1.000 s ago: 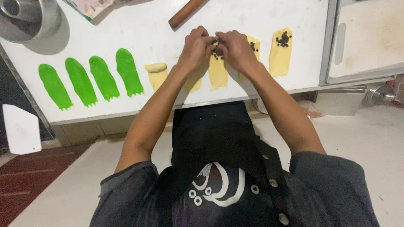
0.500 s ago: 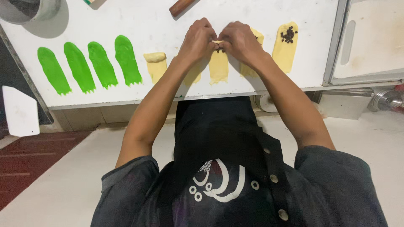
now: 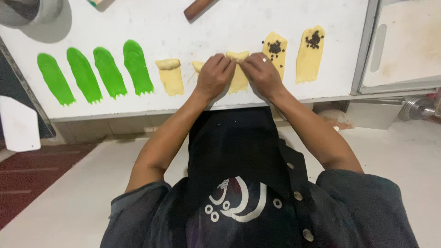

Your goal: The person rolls out pieces of dough using a rolling pin and shapes them into small rolls, then tops some of the dough with dark pellets from a metal bowl.

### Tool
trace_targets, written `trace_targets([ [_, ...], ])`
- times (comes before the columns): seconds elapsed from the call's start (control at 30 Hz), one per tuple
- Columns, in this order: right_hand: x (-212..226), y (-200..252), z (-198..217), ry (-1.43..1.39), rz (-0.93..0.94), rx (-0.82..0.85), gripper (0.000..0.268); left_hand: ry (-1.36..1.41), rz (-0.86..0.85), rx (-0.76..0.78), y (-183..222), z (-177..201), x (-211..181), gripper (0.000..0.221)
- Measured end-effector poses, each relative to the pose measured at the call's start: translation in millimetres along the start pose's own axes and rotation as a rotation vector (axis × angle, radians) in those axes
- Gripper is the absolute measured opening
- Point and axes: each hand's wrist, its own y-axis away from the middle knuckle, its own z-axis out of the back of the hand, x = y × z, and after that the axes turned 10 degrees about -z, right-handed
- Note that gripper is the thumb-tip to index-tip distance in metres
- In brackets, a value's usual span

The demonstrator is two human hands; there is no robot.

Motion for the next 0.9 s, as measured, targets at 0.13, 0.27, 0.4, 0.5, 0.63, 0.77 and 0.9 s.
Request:
trace_targets([
  [0.13,6.3,-8.4,-2.1,0.087,-0.006,-0.030,0.012,0.071,-0.011,-0.020,6.9,-14.7,1.1,0.006],
  [0.27,8.9,1.6,-5.3,0.173,-0.016,0.018,0.007,0.282,0.066,0.004,12.5,-17.1,8.1,0.014],
  [0.4,7.0,-13.7,32.7,-0.113,-0.483,0.453,0.021,0.499,0.321,0.032,-5.1,9.6,28.8,0.014],
  [0.5,-9.7,-30.2,33.9,-0.019,-0.411,0.350,0.013,0.542,0.482,0.288,-19.0,18.8,34.9,0.018],
  [0.63,-33.2,-10.2,8.5,-0.003,-0.176,0.391,0.011,0.549,0.452,0.411,-5.5,-2.2,37.0,0.014],
  [0.77,-37.7,9.8,1.5,-0.096,-0.429,0.477,0.014,0.540,0.542,0.482,-1.9,1.5,37.9,0.021],
  [0.9,-9.3,-9.2,26.3,0.048,-0.430,0.471,0.011,0.515,0.537,0.272,-9.6,26.0,30.5,0.012],
])
